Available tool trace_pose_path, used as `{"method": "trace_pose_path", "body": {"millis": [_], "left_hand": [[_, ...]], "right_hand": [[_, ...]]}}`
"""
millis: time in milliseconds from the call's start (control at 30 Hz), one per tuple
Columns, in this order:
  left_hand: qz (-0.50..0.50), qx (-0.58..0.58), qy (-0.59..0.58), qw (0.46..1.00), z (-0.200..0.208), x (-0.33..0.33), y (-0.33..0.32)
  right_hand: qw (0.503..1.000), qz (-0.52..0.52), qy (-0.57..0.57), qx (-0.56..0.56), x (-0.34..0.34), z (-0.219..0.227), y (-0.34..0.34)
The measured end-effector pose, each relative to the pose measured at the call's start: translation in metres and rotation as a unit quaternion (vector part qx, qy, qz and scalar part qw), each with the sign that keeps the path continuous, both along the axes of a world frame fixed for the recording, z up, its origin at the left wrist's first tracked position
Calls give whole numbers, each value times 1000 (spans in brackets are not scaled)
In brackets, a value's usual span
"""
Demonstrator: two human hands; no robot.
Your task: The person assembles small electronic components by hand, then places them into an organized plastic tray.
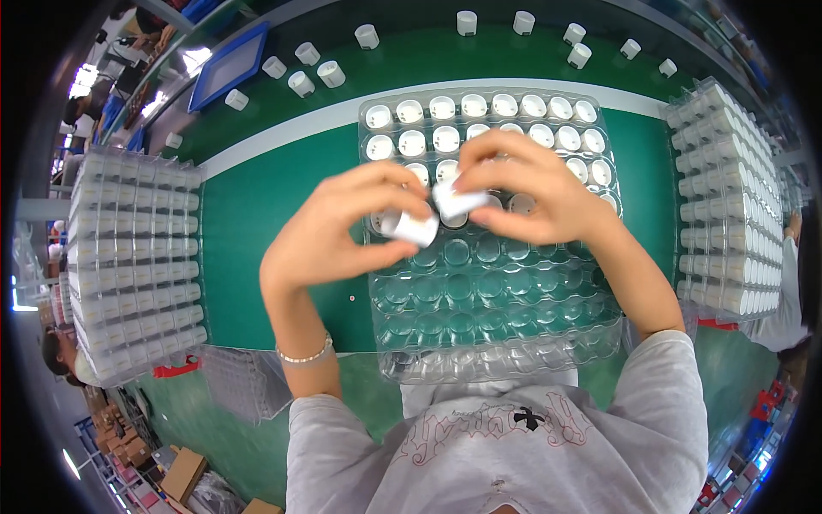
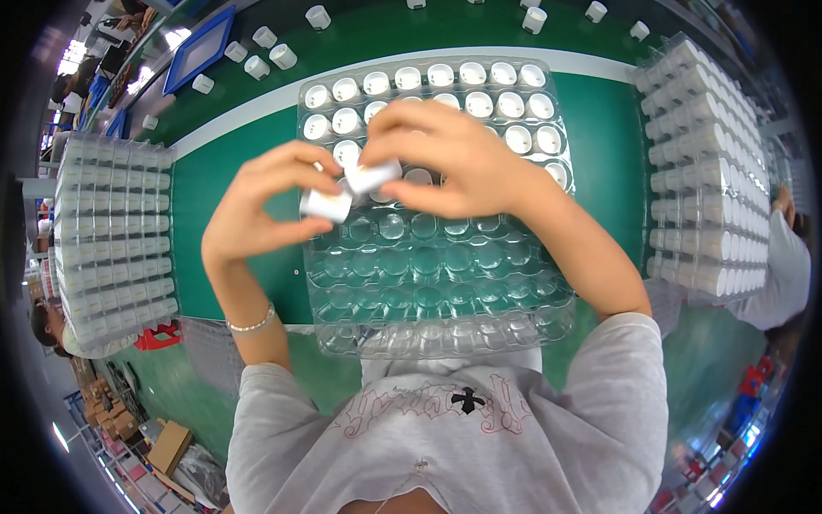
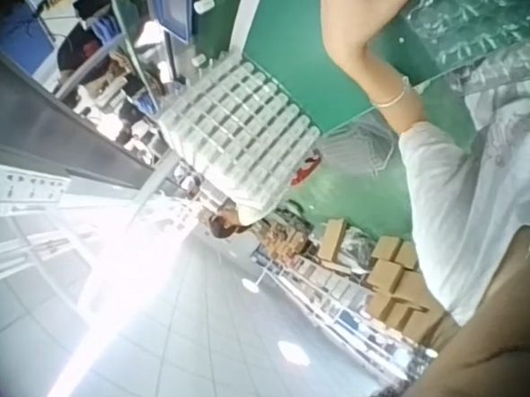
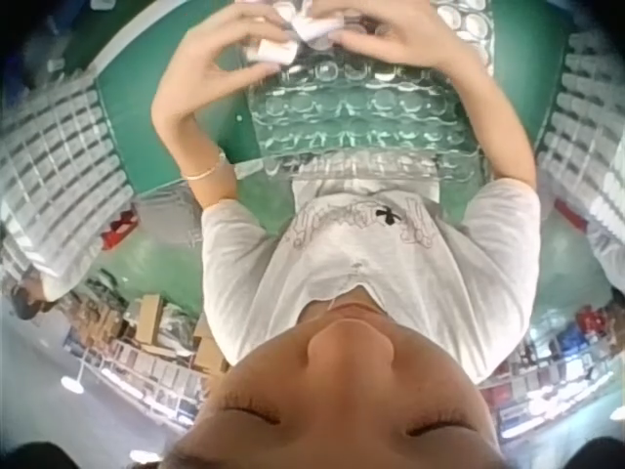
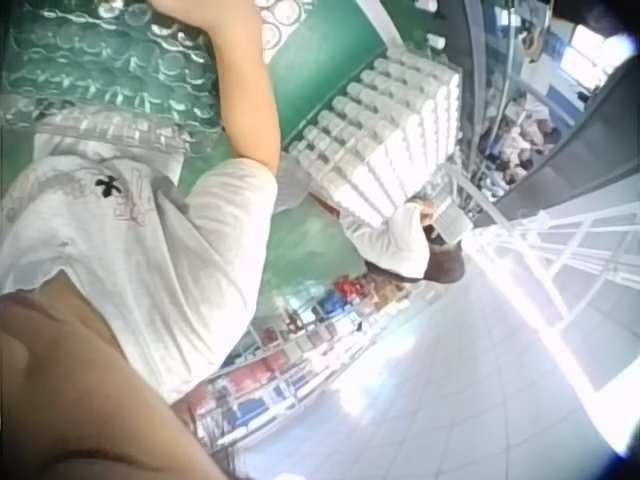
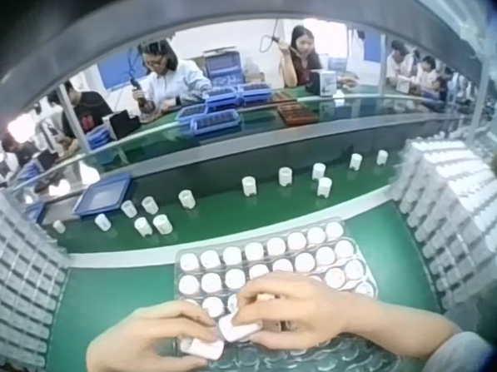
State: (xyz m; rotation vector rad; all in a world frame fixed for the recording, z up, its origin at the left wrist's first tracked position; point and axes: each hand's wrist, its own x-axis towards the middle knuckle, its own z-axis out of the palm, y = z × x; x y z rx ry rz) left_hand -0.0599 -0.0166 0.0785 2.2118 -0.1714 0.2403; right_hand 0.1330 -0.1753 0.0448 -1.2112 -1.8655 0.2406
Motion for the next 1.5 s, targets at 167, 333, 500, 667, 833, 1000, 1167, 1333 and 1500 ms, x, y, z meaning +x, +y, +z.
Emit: {"method": "trace_pose_path", "body": {"millis": [167,333,500,667,833,1000,1167,1333,1500], "left_hand": [[89,19,134,987,-5,-33,-19],[137,36,195,970,-2,-37,-24],[137,112,91,980,-9,-23,-19],[99,210,41,972,-31,-8,-40],[102,283,33,953,-41,2,-49],[136,271,39,952,-46,-4,-47],[153,276,23,949,-46,1,-54],[144,274,23,951,-45,10,-50],[157,217,12,963,-36,19,-38]], "right_hand": [[996,66,-65,-7,-26,-8,4],[993,86,-78,31,-45,-24,8],[992,30,-125,20,-39,-14,10],[929,-316,-172,84,67,10,30],[837,-502,-193,-100,193,-49,27],[819,-433,-251,-279,202,-27,57],[832,-468,-241,-174,211,-29,84],[864,-425,-139,-230,218,-33,89],[951,-276,61,-122,127,3,64]]}}
